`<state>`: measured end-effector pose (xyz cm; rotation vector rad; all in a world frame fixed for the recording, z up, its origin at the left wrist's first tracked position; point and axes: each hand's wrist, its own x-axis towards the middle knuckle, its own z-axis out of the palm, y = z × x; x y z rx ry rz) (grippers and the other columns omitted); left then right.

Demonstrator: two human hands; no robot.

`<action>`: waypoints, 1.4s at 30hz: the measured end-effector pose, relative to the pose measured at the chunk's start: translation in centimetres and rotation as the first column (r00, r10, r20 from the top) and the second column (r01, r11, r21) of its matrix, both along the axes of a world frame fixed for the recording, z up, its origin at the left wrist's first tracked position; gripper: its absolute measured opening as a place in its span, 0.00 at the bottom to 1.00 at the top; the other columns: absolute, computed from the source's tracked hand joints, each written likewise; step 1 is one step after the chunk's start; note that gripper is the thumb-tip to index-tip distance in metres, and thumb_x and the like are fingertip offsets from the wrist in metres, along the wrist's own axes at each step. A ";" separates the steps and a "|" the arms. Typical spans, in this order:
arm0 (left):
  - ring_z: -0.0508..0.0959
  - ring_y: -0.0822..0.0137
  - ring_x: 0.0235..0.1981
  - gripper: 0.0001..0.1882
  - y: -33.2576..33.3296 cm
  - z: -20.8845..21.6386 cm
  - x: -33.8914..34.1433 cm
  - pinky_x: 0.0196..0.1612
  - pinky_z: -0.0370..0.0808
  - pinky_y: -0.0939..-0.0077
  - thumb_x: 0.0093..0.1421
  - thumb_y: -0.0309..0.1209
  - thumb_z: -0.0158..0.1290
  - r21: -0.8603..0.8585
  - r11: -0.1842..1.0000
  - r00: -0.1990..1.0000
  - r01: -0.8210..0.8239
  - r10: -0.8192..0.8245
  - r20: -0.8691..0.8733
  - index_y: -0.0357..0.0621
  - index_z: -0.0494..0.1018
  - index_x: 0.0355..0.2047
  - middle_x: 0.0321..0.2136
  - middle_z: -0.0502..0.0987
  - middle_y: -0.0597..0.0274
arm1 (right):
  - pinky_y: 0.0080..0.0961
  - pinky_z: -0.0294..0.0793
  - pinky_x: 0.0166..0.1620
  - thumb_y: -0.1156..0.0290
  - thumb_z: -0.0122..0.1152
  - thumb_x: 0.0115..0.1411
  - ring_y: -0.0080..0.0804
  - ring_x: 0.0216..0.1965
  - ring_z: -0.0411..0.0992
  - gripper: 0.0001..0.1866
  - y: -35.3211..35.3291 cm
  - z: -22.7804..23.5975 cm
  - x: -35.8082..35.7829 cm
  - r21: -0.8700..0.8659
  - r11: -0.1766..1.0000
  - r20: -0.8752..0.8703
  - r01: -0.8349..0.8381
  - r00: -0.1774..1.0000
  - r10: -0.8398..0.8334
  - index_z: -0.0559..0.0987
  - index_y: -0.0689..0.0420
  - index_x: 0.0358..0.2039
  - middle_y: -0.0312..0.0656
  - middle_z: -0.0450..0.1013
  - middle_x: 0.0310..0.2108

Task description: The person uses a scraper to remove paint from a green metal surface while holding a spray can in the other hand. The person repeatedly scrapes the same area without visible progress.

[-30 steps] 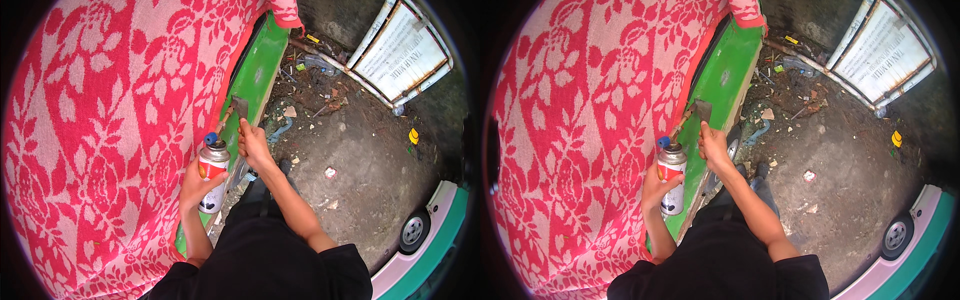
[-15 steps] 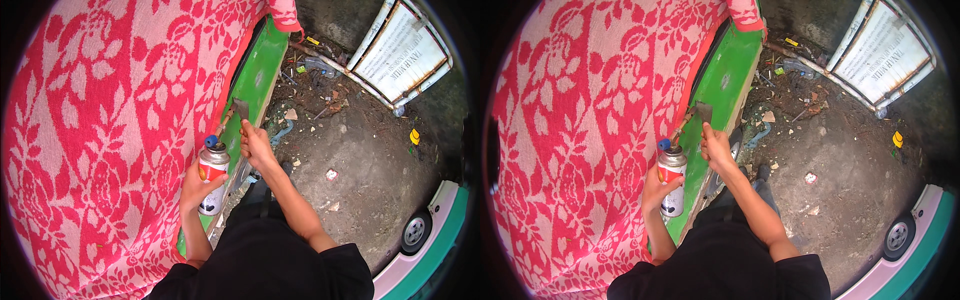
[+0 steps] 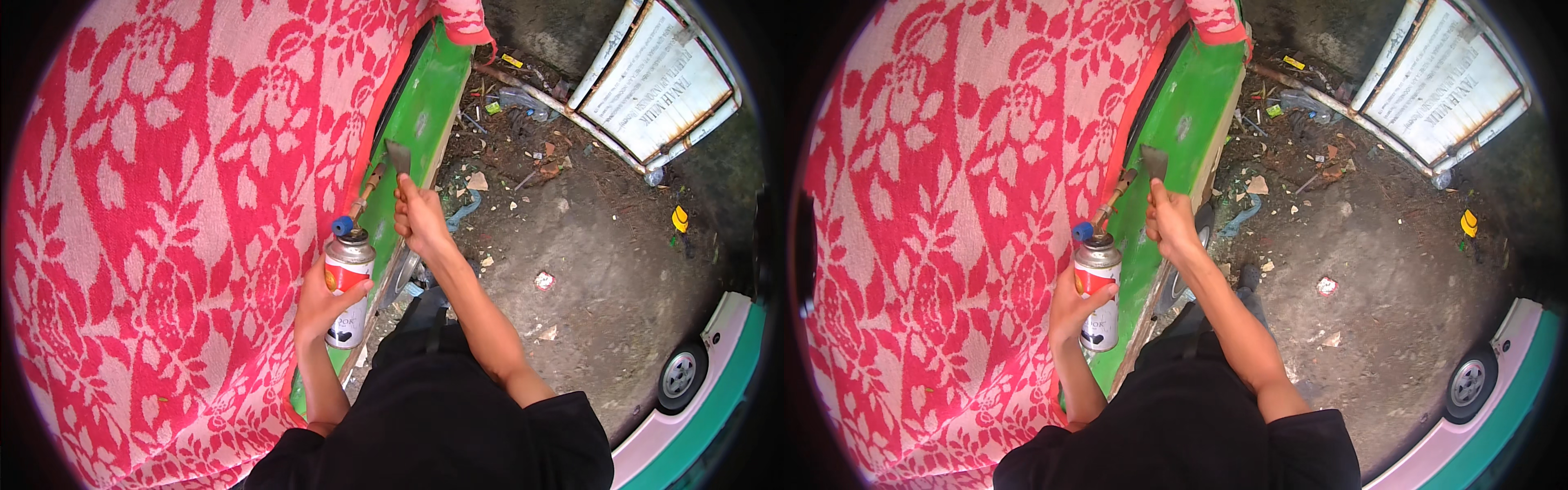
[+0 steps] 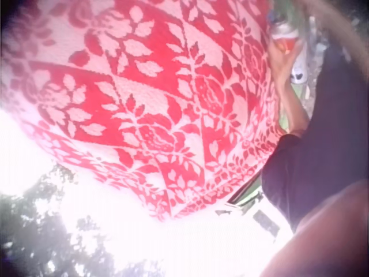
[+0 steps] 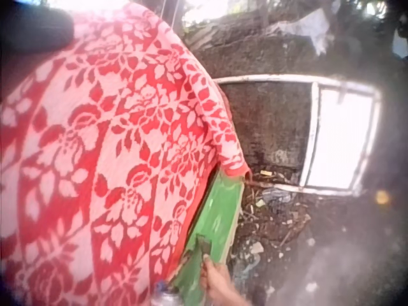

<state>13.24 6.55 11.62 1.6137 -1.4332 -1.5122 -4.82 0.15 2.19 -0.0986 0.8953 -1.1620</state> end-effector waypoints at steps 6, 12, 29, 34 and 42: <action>0.78 0.72 0.39 0.28 -0.2 0.1 -0.1 0.45 0.75 0.74 0.51 0.28 0.69 -0.009 1.000 1.000 -0.003 0.003 -0.029 0.37 0.71 0.51 0.39 0.79 0.61 | 0.20 0.43 0.14 0.53 0.53 0.70 0.15 0.10 0.47 0.19 -0.5 -0.5 -0.4 -0.037 0.999 0.072 -0.016 0.997 0.018 0.68 0.54 0.28 0.26 0.55 0.14; 0.77 0.73 0.37 0.27 0.0 0.2 -0.3 0.43 0.75 0.74 0.52 0.29 0.68 -0.043 0.999 1.000 0.012 -0.013 -0.021 0.37 0.71 0.49 0.38 0.78 0.61 | 0.19 0.42 0.14 0.54 0.52 0.71 0.14 0.10 0.46 0.19 1.3 0.0 0.0 0.037 0.995 0.077 -0.089 0.993 0.086 0.67 0.54 0.28 0.25 0.54 0.14; 0.77 0.73 0.36 0.25 -0.5 0.5 -1.9 0.42 0.75 0.75 0.53 0.29 0.67 0.004 1.000 0.998 -0.030 0.030 0.049 0.36 0.71 0.49 0.37 0.79 0.60 | 0.20 0.42 0.15 0.53 0.53 0.70 0.14 0.10 0.46 0.19 0.6 -0.5 -0.1 0.017 0.998 0.042 -0.058 0.997 0.058 0.67 0.53 0.28 0.25 0.55 0.14; 0.77 0.74 0.34 0.24 -1.0 1.1 -2.4 0.39 0.75 0.74 0.53 0.29 0.67 -0.021 0.999 1.000 -0.026 0.026 0.017 0.36 0.71 0.48 0.34 0.78 0.62 | 0.20 0.42 0.15 0.53 0.54 0.70 0.14 0.10 0.46 0.19 1.9 -0.2 -0.2 0.060 0.990 0.057 -0.127 0.991 0.123 0.67 0.54 0.28 0.25 0.55 0.14; 0.77 0.74 0.34 0.24 -1.3 1.6 -2.6 0.39 0.75 0.75 0.54 0.31 0.67 0.004 1.000 0.997 0.005 -0.006 0.081 0.36 0.71 0.48 0.34 0.79 0.62 | 0.19 0.44 0.15 0.53 0.54 0.70 0.14 0.10 0.46 0.19 2.0 0.0 -0.2 0.071 0.988 0.050 -0.138 0.990 0.134 0.67 0.53 0.28 0.25 0.55 0.14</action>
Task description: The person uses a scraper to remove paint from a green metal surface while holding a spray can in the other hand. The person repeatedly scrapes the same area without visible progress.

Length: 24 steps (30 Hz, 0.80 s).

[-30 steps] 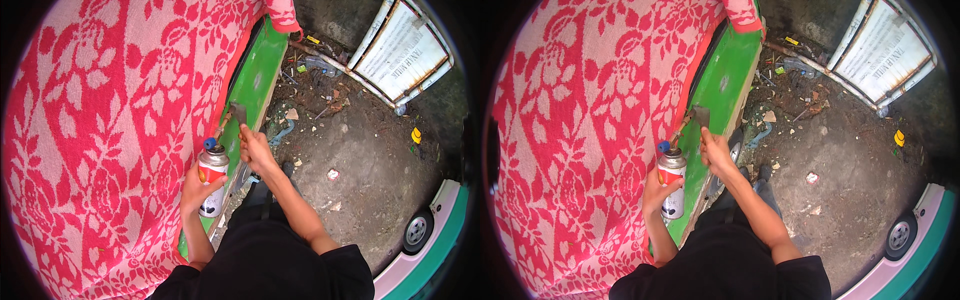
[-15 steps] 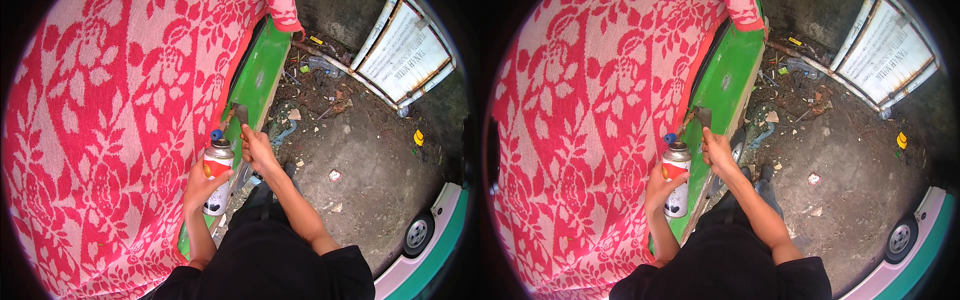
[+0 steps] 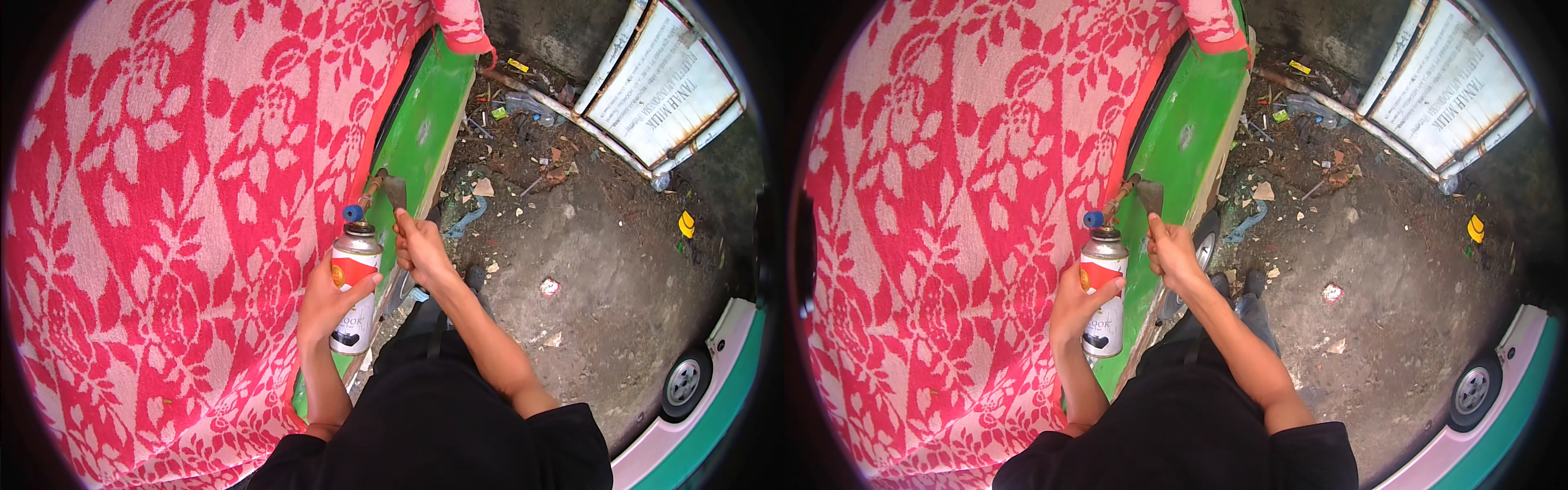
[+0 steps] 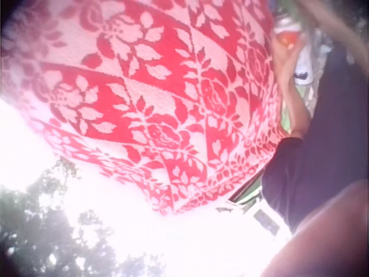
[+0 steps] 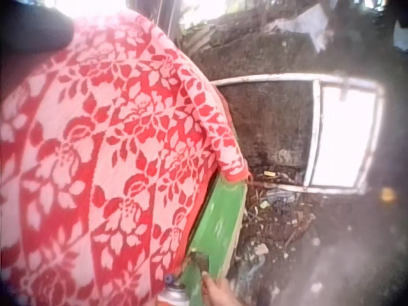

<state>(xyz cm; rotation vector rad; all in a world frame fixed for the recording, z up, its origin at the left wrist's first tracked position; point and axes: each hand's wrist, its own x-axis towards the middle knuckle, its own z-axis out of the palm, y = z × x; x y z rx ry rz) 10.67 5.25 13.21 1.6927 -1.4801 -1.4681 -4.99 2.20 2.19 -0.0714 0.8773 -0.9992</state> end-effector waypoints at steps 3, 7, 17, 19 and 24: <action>0.77 0.74 0.34 0.24 -0.1 0.0 0.0 0.39 0.75 0.76 0.54 0.31 0.67 -0.006 1.000 1.000 0.012 -0.012 0.010 0.36 0.71 0.48 0.34 0.78 0.62 | 0.20 0.44 0.15 0.53 0.53 0.70 0.15 0.10 0.47 0.19 -1.0 -0.2 -0.4 -0.027 0.999 -0.018 0.040 0.999 -0.040 0.67 0.53 0.27 0.25 0.56 0.14; 0.78 0.74 0.34 0.24 -0.1 -0.1 -0.1 0.39 0.75 0.75 0.54 0.31 0.67 0.031 1.000 1.000 0.006 -0.006 -0.004 0.36 0.71 0.48 0.35 0.79 0.62 | 0.21 0.44 0.15 0.53 0.53 0.70 0.15 0.10 0.47 0.20 -0.3 -0.2 -0.1 0.000 1.000 -0.070 0.023 0.997 -0.023 0.67 0.54 0.27 0.26 0.55 0.14; 0.78 0.73 0.35 0.26 1.2 -0.4 0.7 0.41 0.76 0.74 0.52 0.31 0.68 -0.061 0.998 1.000 0.012 -0.011 0.004 0.35 0.72 0.48 0.35 0.79 0.61 | 0.23 0.46 0.13 0.56 0.51 0.71 0.16 0.10 0.50 0.19 -0.8 -1.0 0.0 -0.074 0.997 -0.116 0.029 0.993 -0.038 0.68 0.55 0.26 0.28 0.58 0.14; 0.78 0.73 0.35 0.26 1.6 -0.4 0.8 0.40 0.76 0.74 0.52 0.31 0.68 -0.079 0.997 0.999 0.017 -0.014 0.036 0.35 0.72 0.49 0.35 0.79 0.61 | 0.22 0.46 0.13 0.56 0.51 0.71 0.16 0.10 0.50 0.19 -0.3 -0.9 -0.1 -0.075 0.996 -0.090 0.039 0.995 -0.046 0.67 0.55 0.26 0.28 0.58 0.14; 0.79 0.72 0.38 0.31 2.3 -0.9 1.6 0.45 0.76 0.73 0.48 0.29 0.70 -0.071 0.996 0.998 0.058 -0.060 -0.028 0.35 0.71 0.51 0.38 0.80 0.60 | 0.21 0.46 0.14 0.55 0.50 0.72 0.16 0.10 0.49 0.20 -0.9 -1.3 0.5 -0.108 0.992 -0.059 0.071 0.995 -0.078 0.67 0.54 0.26 0.28 0.58 0.14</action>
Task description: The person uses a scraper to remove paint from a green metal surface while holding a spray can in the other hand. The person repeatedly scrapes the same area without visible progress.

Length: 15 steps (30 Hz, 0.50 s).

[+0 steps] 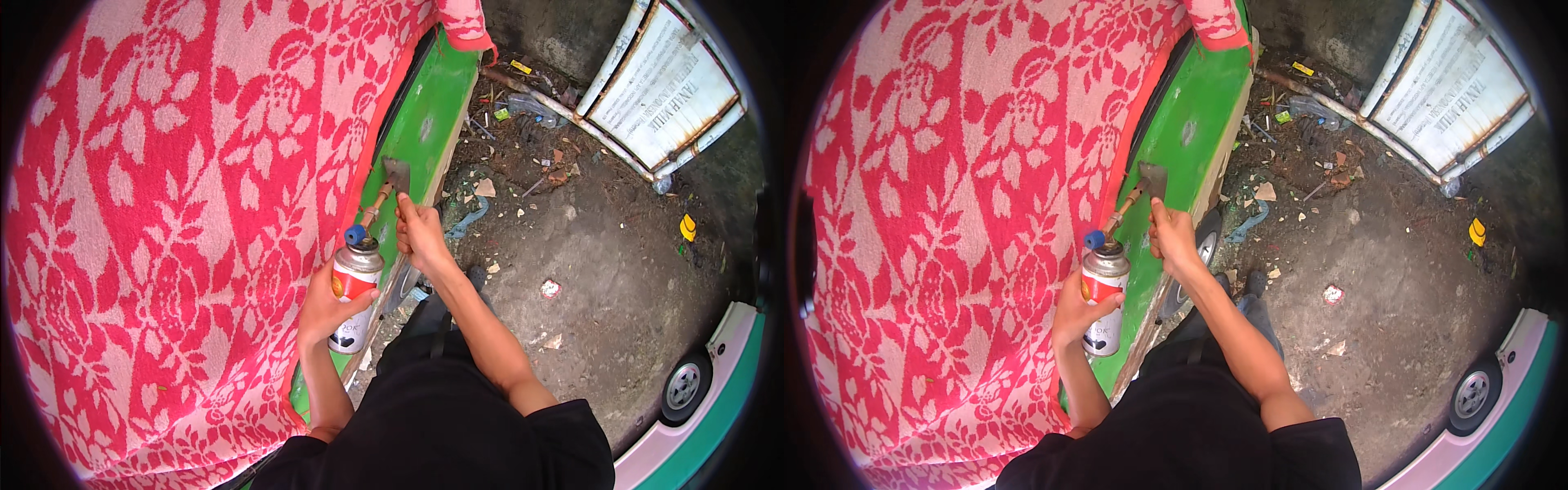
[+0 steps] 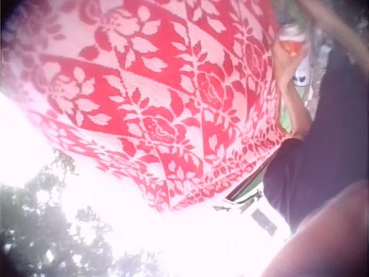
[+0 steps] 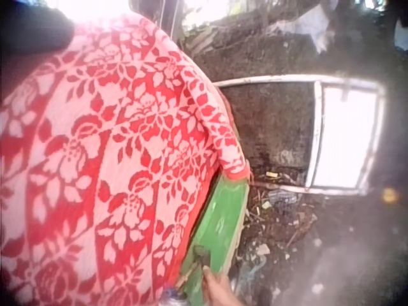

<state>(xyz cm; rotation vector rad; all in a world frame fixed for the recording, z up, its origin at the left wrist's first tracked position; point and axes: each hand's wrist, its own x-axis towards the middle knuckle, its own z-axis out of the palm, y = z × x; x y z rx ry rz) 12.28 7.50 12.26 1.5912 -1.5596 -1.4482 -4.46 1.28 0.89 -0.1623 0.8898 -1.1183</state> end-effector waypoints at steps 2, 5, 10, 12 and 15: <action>0.79 0.72 0.39 0.32 -0.5 -0.1 -0.6 0.45 0.76 0.73 0.48 0.29 0.70 0.017 0.999 0.999 0.038 -0.038 -0.039 0.35 0.71 0.51 0.39 0.80 0.59 | 0.21 0.46 0.14 0.54 0.50 0.72 0.16 0.10 0.49 0.20 -0.8 -0.8 -0.2 -0.037 0.999 0.018 0.032 0.999 -0.031 0.67 0.54 0.27 0.27 0.57 0.14; 0.79 0.71 0.41 0.34 -0.9 -0.2 -1.0 0.47 0.76 0.72 0.47 0.31 0.71 0.015 0.997 0.996 0.075 -0.074 -0.052 0.35 0.70 0.52 0.41 0.79 0.57 | 0.20 0.45 0.14 0.54 0.50 0.72 0.15 0.10 0.49 0.19 0.1 -0.6 0.2 -0.017 1.000 -0.013 0.016 1.000 -0.016 0.68 0.53 0.27 0.26 0.57 0.14; 0.79 0.70 0.41 0.35 -2.4 -0.4 -1.3 0.47 0.76 0.71 0.46 0.33 0.72 -0.002 0.992 0.991 0.123 -0.123 -0.043 0.35 0.70 0.52 0.41 0.80 0.56 | 0.18 0.44 0.14 0.54 0.50 0.72 0.13 0.10 0.47 0.20 0.7 -0.5 -0.9 -0.005 1.000 0.008 -0.028 1.000 0.028 0.68 0.54 0.27 0.24 0.55 0.14; 0.79 0.71 0.42 0.35 -2.7 -0.6 -0.7 0.47 0.76 0.71 0.46 0.33 0.72 0.004 0.991 0.990 0.137 -0.137 -0.021 0.34 0.70 0.52 0.42 0.80 0.56 | 0.19 0.44 0.14 0.54 0.51 0.71 0.13 0.10 0.46 0.19 1.0 -0.5 -0.9 0.010 1.000 0.012 -0.029 1.000 0.029 0.67 0.54 0.27 0.24 0.54 0.13; 0.79 0.71 0.43 0.35 -2.8 -1.1 -0.1 0.48 0.76 0.72 0.47 0.33 0.72 0.014 0.985 0.985 0.171 -0.171 -0.003 0.34 0.70 0.53 0.42 0.80 0.56 | 0.20 0.46 0.13 0.53 0.53 0.70 0.15 0.09 0.49 0.20 0.5 -0.9 -1.0 -0.023 1.000 -0.007 -0.004 1.000 0.004 0.68 0.55 0.26 0.27 0.57 0.13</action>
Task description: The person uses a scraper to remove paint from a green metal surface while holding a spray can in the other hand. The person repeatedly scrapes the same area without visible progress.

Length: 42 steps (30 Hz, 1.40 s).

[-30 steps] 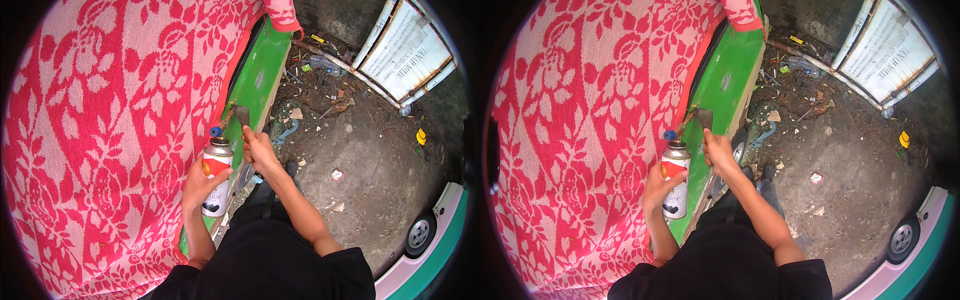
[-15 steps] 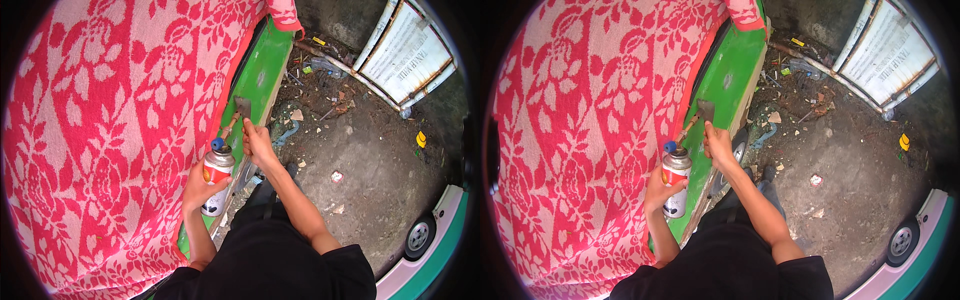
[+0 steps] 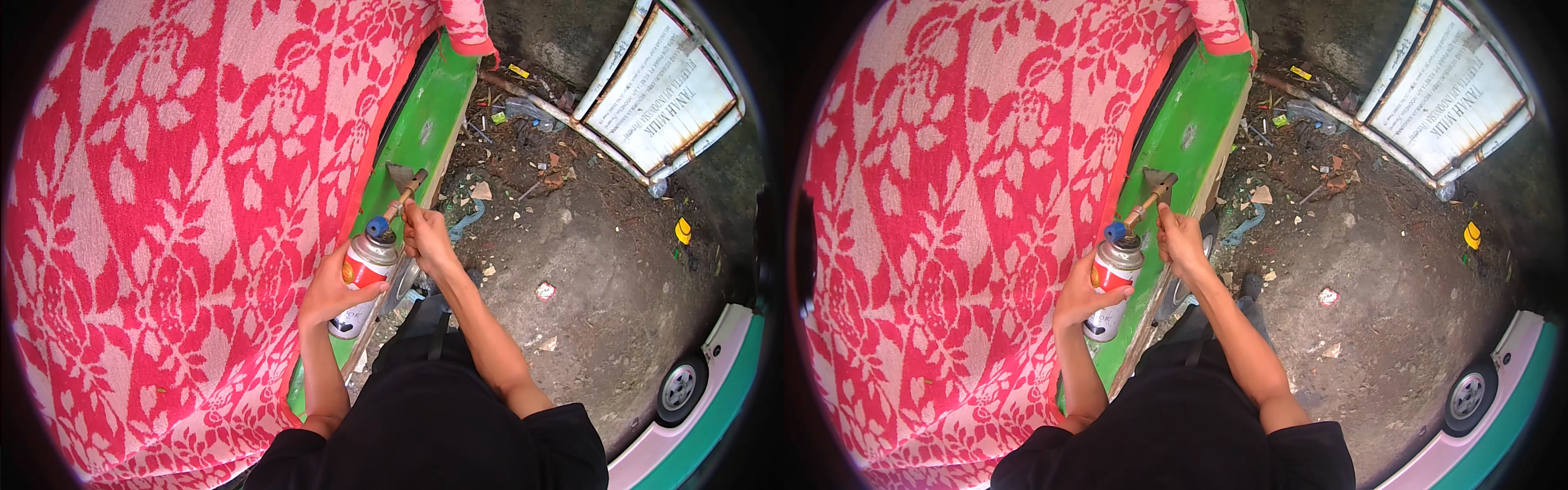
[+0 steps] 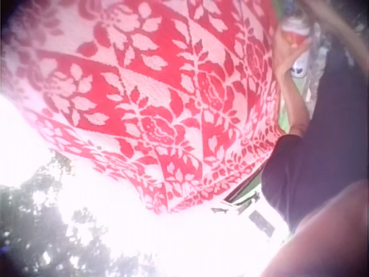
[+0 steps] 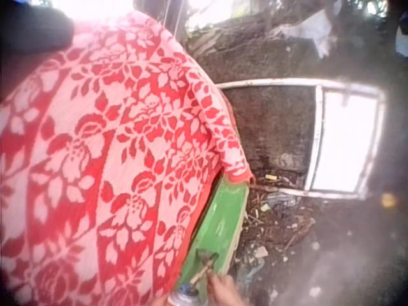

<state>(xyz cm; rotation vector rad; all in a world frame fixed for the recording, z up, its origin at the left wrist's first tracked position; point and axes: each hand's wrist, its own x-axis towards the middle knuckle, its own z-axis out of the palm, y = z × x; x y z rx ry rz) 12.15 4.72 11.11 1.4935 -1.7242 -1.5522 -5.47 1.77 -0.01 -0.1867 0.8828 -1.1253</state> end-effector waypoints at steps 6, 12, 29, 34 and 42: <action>0.79 0.71 0.43 0.36 0.0 -0.3 0.0 0.49 0.76 0.72 0.46 0.33 0.72 -0.038 0.999 0.998 0.035 -0.036 -0.046 0.35 0.70 0.53 0.42 0.80 0.56 | 0.19 0.43 0.14 0.57 0.50 0.71 0.13 0.10 0.47 0.18 0.2 0.3 0.0 0.011 0.999 -0.055 -0.042 0.998 0.043 0.67 0.53 0.26 0.23 0.54 0.14; 0.79 0.71 0.42 0.36 -0.1 -0.6 0.7 0.49 0.76 0.71 0.45 0.32 0.72 -0.042 0.998 0.997 0.045 -0.047 -0.064 0.35 0.70 0.53 0.42 0.80 0.57 | 0.18 0.42 0.14 0.56 0.50 0.72 0.12 0.10 0.47 0.19 -0.5 0.3 0.0 -0.014 1.000 -0.027 -0.003 1.000 0.003 0.67 0.53 0.26 0.24 0.55 0.14; 0.79 0.71 0.42 0.35 -0.4 -1.2 1.3 0.48 0.75 0.72 0.46 0.32 0.72 -0.046 0.998 0.997 0.051 -0.054 -0.063 0.36 0.70 0.53 0.41 0.79 0.59 | 0.21 0.45 0.14 0.52 0.54 0.69 0.15 0.10 0.48 0.21 0.3 0.1 -0.3 0.047 0.997 -0.036 -0.068 0.997 0.070 0.68 0.53 0.26 0.26 0.57 0.13; 0.78 0.72 0.41 0.35 -0.9 -0.4 1.3 0.48 0.75 0.73 0.46 0.30 0.72 -0.003 1.000 0.997 0.018 -0.018 -0.081 0.35 0.70 0.53 0.41 0.79 0.59 | 0.20 0.41 0.15 0.52 0.54 0.70 0.13 0.10 0.46 0.21 -0.1 -0.2 -0.5 0.009 0.998 -0.068 -0.056 0.996 0.057 0.67 0.53 0.26 0.23 0.54 0.13; 0.77 0.72 0.43 0.35 -0.3 -0.8 1.8 0.49 0.75 0.72 0.46 0.29 0.72 -0.001 1.000 0.992 0.014 -0.014 -0.126 0.36 0.70 0.54 0.42 0.78 0.61 | 0.20 0.42 0.15 0.53 0.52 0.71 0.14 0.10 0.45 0.20 1.0 0.3 0.0 0.014 0.997 -0.085 -0.080 0.993 0.081 0.68 0.54 0.26 0.24 0.54 0.13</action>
